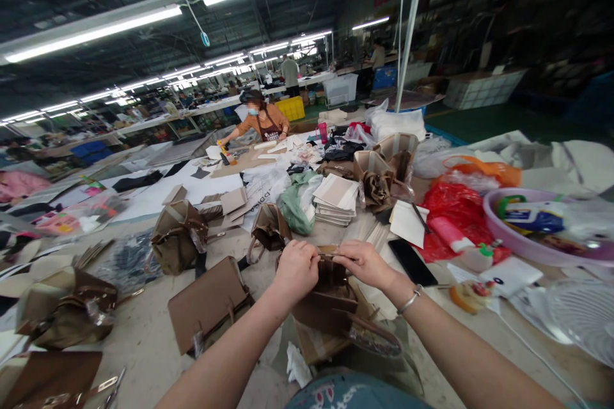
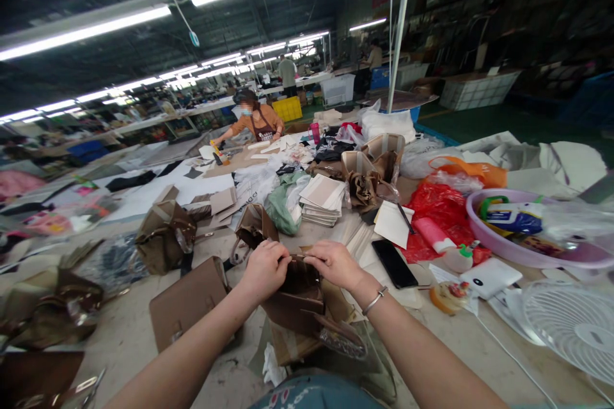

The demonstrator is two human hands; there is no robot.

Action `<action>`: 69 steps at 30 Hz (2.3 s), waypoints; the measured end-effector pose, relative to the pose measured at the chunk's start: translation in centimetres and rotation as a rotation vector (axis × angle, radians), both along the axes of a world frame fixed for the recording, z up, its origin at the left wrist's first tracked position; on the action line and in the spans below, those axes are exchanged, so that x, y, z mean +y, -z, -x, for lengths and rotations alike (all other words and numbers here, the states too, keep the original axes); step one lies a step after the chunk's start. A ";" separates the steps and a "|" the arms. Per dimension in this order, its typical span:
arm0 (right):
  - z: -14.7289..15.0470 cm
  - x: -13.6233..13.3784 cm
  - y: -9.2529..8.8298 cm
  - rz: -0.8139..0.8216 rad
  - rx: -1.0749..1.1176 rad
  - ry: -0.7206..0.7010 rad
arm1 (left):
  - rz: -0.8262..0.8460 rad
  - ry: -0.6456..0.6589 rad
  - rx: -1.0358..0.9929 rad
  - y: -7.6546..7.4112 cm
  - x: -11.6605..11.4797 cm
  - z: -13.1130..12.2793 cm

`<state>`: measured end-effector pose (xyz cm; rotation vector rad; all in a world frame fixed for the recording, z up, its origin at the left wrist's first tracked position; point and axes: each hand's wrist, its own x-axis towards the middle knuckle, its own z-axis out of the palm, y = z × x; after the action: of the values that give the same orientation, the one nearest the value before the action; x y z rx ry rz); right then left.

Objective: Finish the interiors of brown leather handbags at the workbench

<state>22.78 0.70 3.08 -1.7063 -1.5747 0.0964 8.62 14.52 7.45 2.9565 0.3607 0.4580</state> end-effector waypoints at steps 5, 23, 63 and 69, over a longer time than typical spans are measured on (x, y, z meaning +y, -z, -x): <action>0.4 0.0 -0.1 0.001 -0.111 0.085 | 0.018 -0.008 -0.007 0.1 0.1 0.1; 0.9 2.9 -0.6 0.019 -0.140 0.087 | 0.050 -0.012 -0.015 -0.5 1.2 1.7; 0.9 2.5 -0.3 0.049 -0.067 0.054 | 0.090 -0.179 -0.084 0.7 3.6 1.9; 0.4 2.3 -1.0 0.192 -0.101 -0.005 | 0.105 -0.193 -0.088 0.6 3.7 2.3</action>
<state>22.34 3.01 4.09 -1.8811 -1.6896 0.1709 6.33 18.21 6.89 2.8013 0.6421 0.5701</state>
